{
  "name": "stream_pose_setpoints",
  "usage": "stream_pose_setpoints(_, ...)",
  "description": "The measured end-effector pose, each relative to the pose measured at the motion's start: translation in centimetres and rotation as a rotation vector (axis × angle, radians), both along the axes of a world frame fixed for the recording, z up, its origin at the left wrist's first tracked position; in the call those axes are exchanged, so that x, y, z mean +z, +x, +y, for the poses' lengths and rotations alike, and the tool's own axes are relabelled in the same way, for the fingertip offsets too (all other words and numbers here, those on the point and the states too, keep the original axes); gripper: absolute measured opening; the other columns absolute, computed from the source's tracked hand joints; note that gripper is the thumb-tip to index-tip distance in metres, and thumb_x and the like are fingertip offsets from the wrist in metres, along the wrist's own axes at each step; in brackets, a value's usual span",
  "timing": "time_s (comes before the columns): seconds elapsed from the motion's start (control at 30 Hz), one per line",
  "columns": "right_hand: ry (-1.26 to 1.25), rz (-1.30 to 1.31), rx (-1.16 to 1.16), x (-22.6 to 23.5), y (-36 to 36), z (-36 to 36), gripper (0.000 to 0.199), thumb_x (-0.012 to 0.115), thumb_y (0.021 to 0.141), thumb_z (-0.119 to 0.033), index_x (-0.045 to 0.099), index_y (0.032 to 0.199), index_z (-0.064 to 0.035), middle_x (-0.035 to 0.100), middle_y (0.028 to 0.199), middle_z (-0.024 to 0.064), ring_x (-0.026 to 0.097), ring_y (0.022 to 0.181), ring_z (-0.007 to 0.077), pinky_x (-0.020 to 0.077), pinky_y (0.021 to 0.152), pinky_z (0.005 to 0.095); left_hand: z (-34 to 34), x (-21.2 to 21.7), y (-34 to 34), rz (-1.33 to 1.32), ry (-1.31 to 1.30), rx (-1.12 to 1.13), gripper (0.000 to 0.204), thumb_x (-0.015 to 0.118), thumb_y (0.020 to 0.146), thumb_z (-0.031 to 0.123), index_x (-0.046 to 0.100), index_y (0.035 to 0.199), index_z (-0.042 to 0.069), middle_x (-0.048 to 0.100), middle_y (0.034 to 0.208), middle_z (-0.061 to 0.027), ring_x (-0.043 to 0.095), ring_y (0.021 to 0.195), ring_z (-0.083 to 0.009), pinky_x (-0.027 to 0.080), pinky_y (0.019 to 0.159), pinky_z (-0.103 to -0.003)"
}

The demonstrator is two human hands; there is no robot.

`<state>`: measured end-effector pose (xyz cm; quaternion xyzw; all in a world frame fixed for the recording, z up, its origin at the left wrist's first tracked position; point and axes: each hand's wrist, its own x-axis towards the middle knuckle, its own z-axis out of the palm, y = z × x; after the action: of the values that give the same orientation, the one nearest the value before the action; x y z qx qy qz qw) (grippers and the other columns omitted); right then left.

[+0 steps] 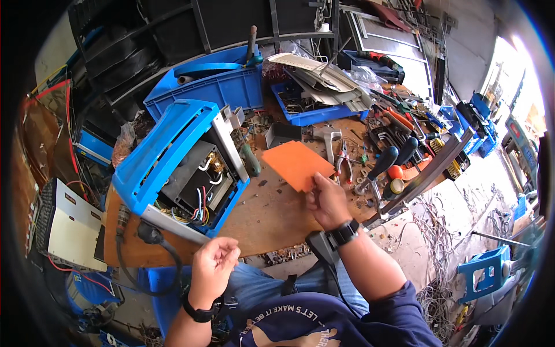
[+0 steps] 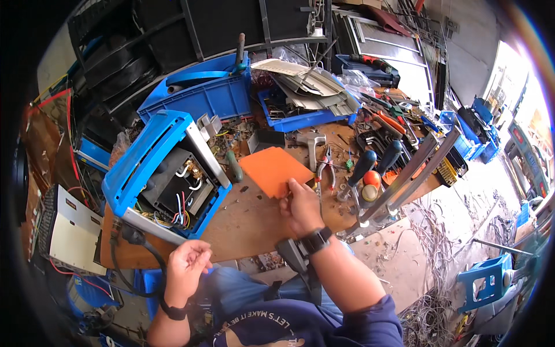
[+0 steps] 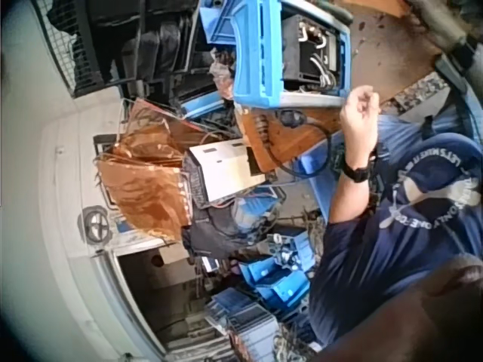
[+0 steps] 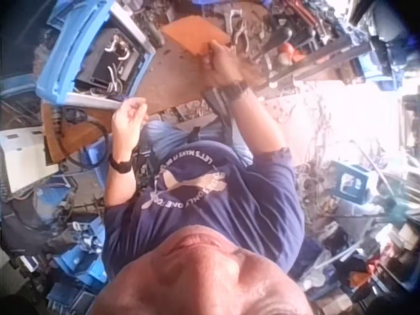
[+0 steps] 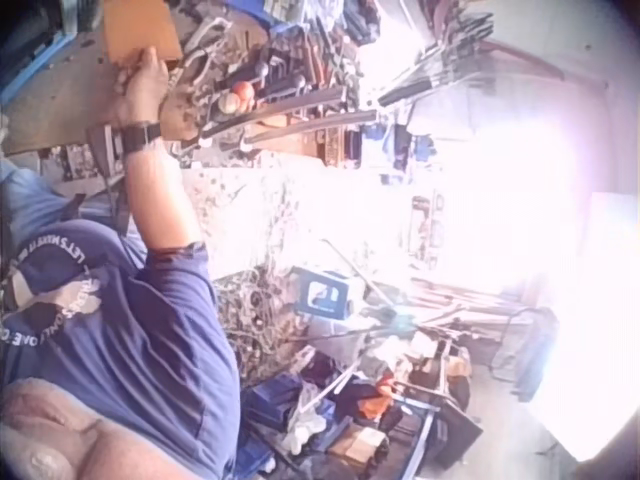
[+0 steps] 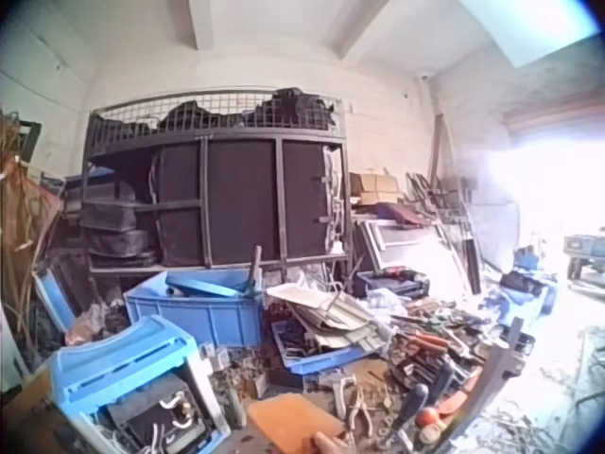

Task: The person uses a screwdriver to remove screws from the blue casing of a Keylite FU25 electric fence energizer. They remove an orange internal panel and then detach the power cord from the device's housing.

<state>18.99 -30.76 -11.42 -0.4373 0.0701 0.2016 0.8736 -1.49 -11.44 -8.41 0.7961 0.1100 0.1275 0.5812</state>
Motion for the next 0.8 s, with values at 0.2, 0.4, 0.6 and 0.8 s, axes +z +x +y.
stream_pose_setpoints(0.2,-0.15,-0.036,-0.136,-1.9,3.6,3.1,0.018,0.048,0.097,-0.022,0.054,0.086,-0.0074,0.051,0.069,0.0031,0.049,0.051,0.0147,0.0342,0.042,0.0268,0.5,2.4,-2.8,-0.118,0.194,0.114,0.01,0.069,0.082,0.002,0.064,0.09,-0.002,0.063,0.082,-0.0084,0.059,0.066,-0.0131,0.047,0.059,-0.024)
stream_pose_setpoints(0.4,-0.087,0.037,0.083,-3.2,4.2,2.7,0.021,0.047,0.097,-0.023,0.054,0.104,-0.0044,0.063,0.094,0.0112,0.063,0.077,0.0231,0.0443,0.056,0.0305,2.0,5.9,-4.5,-0.406,0.559,0.304,0.007,0.066,0.081,-0.001,0.062,0.087,-0.001,0.062,0.085,-0.0109,0.058,0.07,-0.019,0.047,0.061,-0.027)
stream_pose_setpoints(0.6,0.008,0.008,0.141,-1.7,-0.7,0.4,0.035,0.047,0.095,-0.015,0.045,0.123,0.0055,0.055,0.116,0.0161,0.066,0.087,0.0301,0.0522,0.06,0.0341,4.4,9.9,-4.9,-0.594,1.048,0.536,0.018,0.064,0.085,0.005,0.06,0.1,-0.004,0.06,0.106,-0.0184,0.058,0.097,-0.0309,0.045,0.087,-0.038)
stream_pose_setpoints(0.8,-0.126,-0.108,0.327,-0.8,-4.8,-1.3,0.026,0.055,0.093,-0.012,0.054,0.116,0.0008,0.062,0.105,0.0105,0.065,0.076,0.0189,0.0527,0.059,0.0268,7.9,13.5,0.0,-0.39,1.186,0.332,0.046,0.066,0.087,0.02,0.053,0.123,-0.005,0.047,0.134,-0.0189,0.045,0.125,-0.0311,0.031,0.106,-0.039)
